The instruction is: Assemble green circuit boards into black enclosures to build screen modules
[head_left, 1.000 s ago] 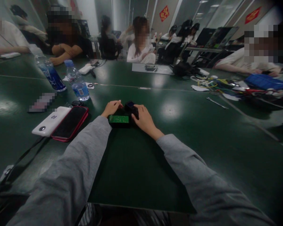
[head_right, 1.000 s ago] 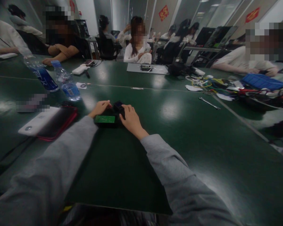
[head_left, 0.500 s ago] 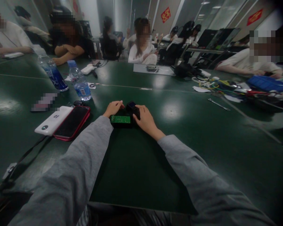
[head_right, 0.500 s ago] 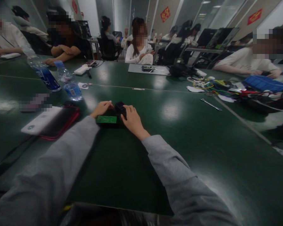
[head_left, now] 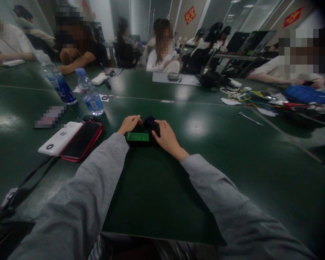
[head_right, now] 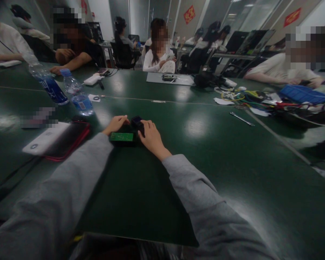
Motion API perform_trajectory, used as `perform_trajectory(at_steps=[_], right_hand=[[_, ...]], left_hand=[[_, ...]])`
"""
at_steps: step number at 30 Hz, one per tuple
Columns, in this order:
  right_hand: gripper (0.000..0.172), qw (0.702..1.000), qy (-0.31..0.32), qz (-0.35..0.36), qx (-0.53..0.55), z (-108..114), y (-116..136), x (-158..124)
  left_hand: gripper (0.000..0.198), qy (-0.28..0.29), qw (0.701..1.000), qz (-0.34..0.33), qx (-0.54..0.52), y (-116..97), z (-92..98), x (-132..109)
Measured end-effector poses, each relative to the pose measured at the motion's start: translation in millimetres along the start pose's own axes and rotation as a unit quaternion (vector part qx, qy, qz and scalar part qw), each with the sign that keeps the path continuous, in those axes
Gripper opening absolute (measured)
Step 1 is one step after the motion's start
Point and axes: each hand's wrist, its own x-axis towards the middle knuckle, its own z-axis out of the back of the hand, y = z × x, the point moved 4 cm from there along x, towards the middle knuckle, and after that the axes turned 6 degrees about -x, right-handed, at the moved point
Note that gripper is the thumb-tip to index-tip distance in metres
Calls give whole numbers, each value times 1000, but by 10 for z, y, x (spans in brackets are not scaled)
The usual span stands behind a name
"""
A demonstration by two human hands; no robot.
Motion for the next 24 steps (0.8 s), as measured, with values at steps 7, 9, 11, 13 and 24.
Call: perform_trajectory(at_steps=[7, 9, 11, 13, 24], right_hand=[[44, 1000, -5, 2, 1, 2, -3, -3], [45, 1000, -2, 1, 2, 2, -5, -3], [45, 1000, 1, -1, 4, 5, -6, -3], [45, 1000, 3, -2, 7, 9, -3, -4], [44, 1000, -3, 4, 5, -4, -1, 0]], left_hand=[[54, 0, 1000, 3, 1, -1, -1, -1], [54, -1, 1000, 4, -1, 4, -3, 2], [53, -2, 1000, 7, -1, 11, -5, 4], [53, -2, 1000, 8, 0, 13, -6, 5], [54, 0, 1000, 4, -4, 2, -5, 4]])
